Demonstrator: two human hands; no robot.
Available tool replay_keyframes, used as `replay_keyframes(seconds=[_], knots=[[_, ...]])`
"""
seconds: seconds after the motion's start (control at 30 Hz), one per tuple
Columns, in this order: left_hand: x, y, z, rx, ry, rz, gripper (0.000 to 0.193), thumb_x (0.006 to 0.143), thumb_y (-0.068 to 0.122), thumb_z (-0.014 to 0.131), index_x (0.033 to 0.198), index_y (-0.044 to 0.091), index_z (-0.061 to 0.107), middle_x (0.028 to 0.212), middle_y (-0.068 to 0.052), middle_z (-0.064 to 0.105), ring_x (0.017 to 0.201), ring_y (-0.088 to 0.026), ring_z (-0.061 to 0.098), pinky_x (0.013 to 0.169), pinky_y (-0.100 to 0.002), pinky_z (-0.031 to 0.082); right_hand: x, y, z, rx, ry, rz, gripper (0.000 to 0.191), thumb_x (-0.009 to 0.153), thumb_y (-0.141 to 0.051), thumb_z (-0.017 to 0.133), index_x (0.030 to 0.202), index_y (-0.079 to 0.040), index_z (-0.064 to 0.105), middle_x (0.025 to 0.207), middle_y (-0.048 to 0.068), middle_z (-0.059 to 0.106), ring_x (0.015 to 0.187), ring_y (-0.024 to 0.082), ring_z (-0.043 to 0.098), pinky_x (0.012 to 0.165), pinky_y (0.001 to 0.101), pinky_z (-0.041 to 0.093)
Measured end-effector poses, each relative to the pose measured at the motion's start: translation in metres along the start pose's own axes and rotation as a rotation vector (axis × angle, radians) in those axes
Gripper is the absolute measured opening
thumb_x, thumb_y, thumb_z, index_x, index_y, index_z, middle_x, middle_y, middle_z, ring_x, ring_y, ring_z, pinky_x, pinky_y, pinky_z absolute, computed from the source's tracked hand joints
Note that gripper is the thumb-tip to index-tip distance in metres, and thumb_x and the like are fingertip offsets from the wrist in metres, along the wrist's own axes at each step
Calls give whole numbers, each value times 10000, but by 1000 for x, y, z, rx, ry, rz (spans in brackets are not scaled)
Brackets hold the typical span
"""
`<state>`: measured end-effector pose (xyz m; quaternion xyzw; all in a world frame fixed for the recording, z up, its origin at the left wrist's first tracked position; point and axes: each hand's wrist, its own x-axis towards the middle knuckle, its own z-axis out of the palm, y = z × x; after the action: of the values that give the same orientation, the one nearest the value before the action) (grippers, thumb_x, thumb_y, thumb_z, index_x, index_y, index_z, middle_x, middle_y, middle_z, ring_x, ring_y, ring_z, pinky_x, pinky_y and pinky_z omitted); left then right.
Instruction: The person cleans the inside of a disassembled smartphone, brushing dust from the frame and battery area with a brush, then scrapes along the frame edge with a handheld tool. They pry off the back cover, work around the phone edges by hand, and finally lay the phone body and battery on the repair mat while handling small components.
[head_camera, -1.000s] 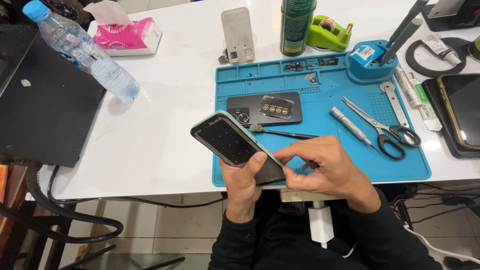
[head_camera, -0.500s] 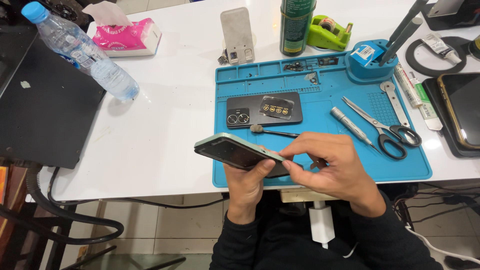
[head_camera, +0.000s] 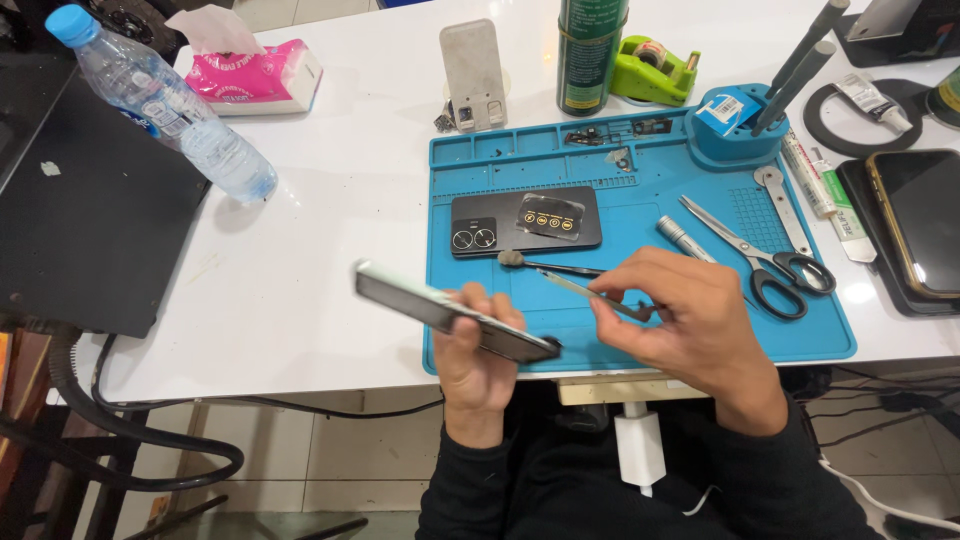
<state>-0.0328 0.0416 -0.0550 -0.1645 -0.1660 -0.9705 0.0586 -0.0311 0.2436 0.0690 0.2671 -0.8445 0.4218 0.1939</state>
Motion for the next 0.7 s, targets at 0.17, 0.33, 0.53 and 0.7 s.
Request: replay_keyframes(seconds=[0.17, 0.33, 0.53, 0.7], knots=[[-2, 1, -12, -161, -15, 131, 237, 948, 286, 773, 1178, 265, 719, 1055, 48, 632, 963, -200, 598, 845, -351, 508, -5, 13, 10, -155, -290, 41, 187, 749, -150, 798, 922, -96, 753, 855, 27, 701, 645, 230, 688, 543, 343, 523], [-6, -1, -10, -48, 59, 94, 250, 920, 304, 790, 1153, 253, 717, 1072, 47, 621, 1010, -216, 613, 904, -385, 522, -7, 12, 14, -182, -343, 39, 227, 722, -161, 804, 932, -90, 759, 921, 46, 677, 678, 260, 680, 586, 377, 527], [-6, 8, 8, 414, -11, -89, 364, 872, 178, 895, 1107, 23, 664, 930, -72, 708, 818, -186, 677, 711, -318, 561, -9, -2, 0, 90, -120, 122, 228, 774, -95, 774, 1000, -68, 752, 774, 4, 660, 548, 108, 557, 434, 271, 391], [-2, 5, 35, 782, -140, -223, 437, 820, 129, 916, 1157, -18, 680, 1030, -71, 754, 945, -133, 715, 857, -279, 588, -16, 2, -1, 310, -82, 98, 171, 812, -21, 746, 979, -34, 710, 745, -5, 586, 563, 66, 404, 481, 245, 299]])
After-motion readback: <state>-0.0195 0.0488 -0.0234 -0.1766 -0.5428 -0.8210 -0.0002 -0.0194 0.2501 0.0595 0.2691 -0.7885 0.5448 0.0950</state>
